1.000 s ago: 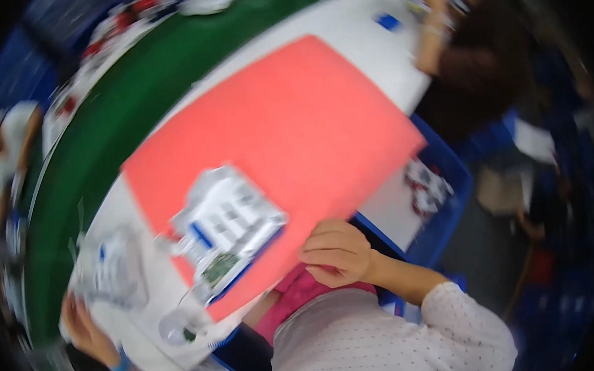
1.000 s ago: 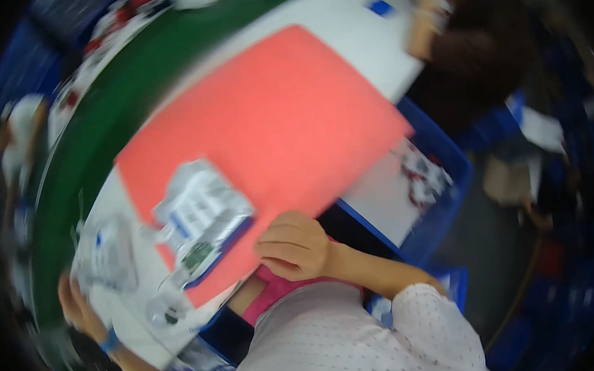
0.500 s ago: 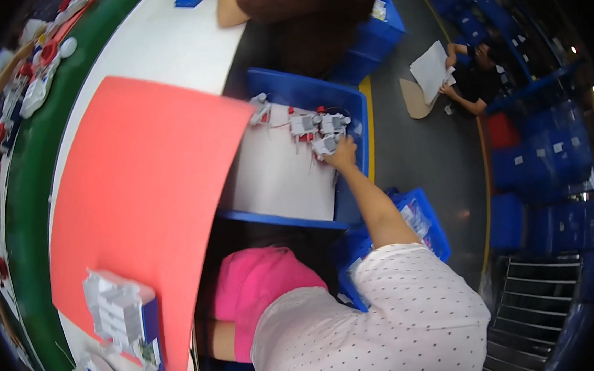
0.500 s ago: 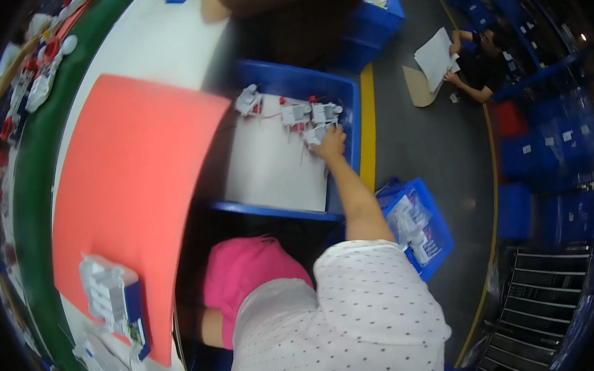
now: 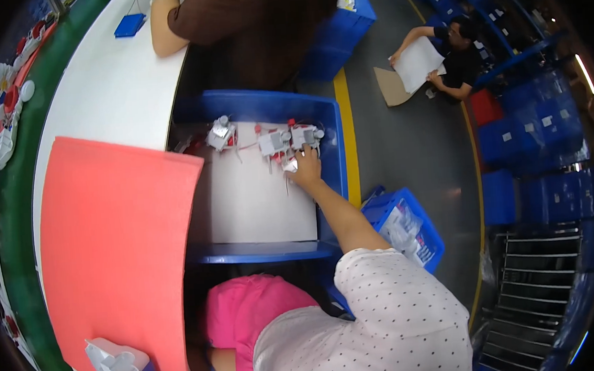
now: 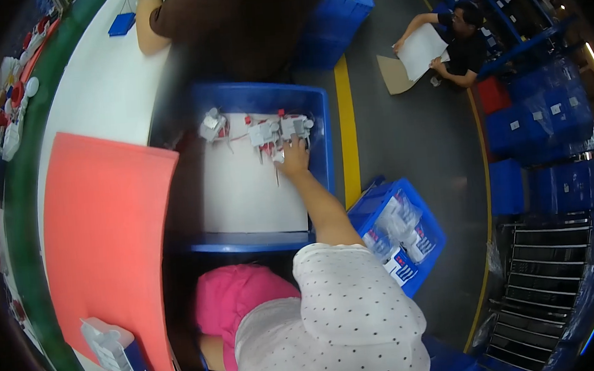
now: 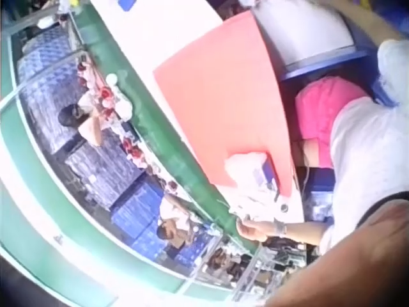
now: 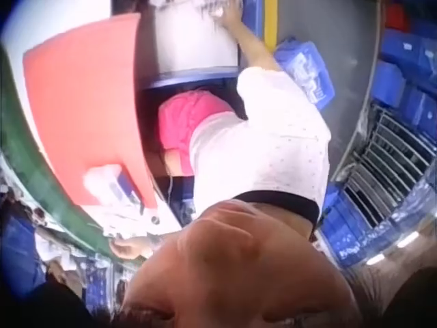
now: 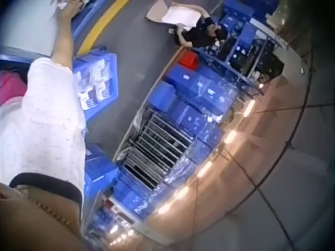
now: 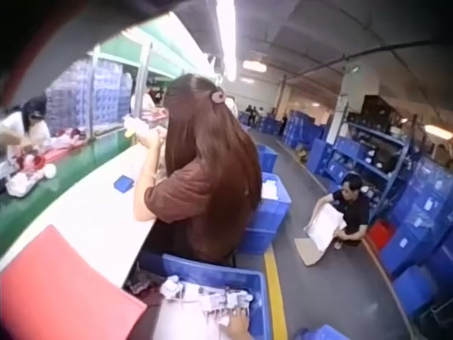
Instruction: Connect wires and assemble electronic components into a plastic housing on an assembly line.
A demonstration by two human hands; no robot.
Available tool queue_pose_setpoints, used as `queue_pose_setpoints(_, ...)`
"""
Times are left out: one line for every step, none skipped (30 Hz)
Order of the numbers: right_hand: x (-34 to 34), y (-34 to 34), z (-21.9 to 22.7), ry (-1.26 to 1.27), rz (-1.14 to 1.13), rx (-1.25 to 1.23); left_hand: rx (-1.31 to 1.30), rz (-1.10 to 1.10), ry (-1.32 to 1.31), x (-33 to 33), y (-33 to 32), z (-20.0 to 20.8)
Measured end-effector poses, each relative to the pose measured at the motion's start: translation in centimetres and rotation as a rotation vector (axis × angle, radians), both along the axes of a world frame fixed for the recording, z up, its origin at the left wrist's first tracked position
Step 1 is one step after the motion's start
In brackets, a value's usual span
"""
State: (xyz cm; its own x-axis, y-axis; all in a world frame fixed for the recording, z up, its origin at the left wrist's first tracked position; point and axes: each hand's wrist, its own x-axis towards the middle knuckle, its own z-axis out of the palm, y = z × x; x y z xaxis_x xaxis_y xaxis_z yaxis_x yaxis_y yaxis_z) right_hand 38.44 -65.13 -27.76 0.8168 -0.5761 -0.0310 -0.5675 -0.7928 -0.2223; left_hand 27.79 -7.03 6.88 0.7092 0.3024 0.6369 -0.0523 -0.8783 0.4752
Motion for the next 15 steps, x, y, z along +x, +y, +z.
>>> queue_pose_setpoints(-0.5, -0.1, -0.8, -0.074, 0.037, 0.014, -0.013, 0.003, -0.03, 0.6, -0.3, -0.2)
queue_pose_setpoints(-1.1, -0.2, -1.5, -0.15, 0.074, 0.028, -0.014, -0.008, -0.026, 0.9, 0.1, -0.3)
queue_pose_setpoints(-1.6, 0.4, -0.6, -0.216, 0.107, 0.082, -0.016, -0.014, -0.027, 1.1, 0.5, -0.5)
queue_pose_setpoints(-1.8, 0.6, -0.9, -0.212, 0.113, 0.091, -0.002, -0.006, -0.025, 1.2, 0.7, -0.6)
queue_pose_setpoints(-1.9, 0.9, -1.1, -0.241, 0.108, 0.164, 0.005, 0.002, -0.022, 1.2, 1.1, -0.6)
queue_pose_setpoints(-2.1, 0.9, -1.0, -0.273, 0.101, 0.232, -0.006, -0.021, -0.034, 1.3, 1.4, -0.6)
queue_pose_setpoints(-2.0, 0.2, -1.8, -0.296, 0.111, 0.21, -0.018, -0.042, -0.047, 1.3, 1.7, -0.7)
queue_pose_setpoints(-1.9, -0.5, -2.5, -0.335, 0.049, 0.23, -0.018, -0.036, -0.05, 1.4, 1.6, -0.6)
queue_pose_setpoints(-1.4, -1.0, -2.9, -0.375, -0.009, 0.252, -0.037, -0.043, -0.055, 1.4, 1.4, -0.6)
queue_pose_setpoints(-1.0, -1.4, -2.6, -0.41, -0.1, 0.326, -0.057, -0.053, -0.058, 1.4, 1.3, -0.7)
queue_pose_setpoints(-0.3, -2.4, -3.3, -0.434, -0.134, 0.269, -0.057, -0.044, -0.063, 1.5, 1.2, -0.8)
queue_pose_setpoints(0.2, -3.3, -3.9, -0.457, -0.167, 0.214, -0.074, -0.041, -0.059, 1.4, 1.2, -0.9)
queue_pose_setpoints(1.2, -3.0, -2.2, -0.354, -0.223, 0.288, -0.086, -0.033, -0.055, 1.1, 1.4, -0.9)
queue_pose_setpoints(2.0, -2.9, -1.8, -0.321, -0.225, 0.281, -0.06, -0.025, -0.027, 0.5, 2.0, -0.9)
queue_pose_setpoints(3.1, -2.7, -1.4, -0.292, -0.221, 0.272, -0.056, -0.005, -0.035, 0.2, 2.3, -0.9)
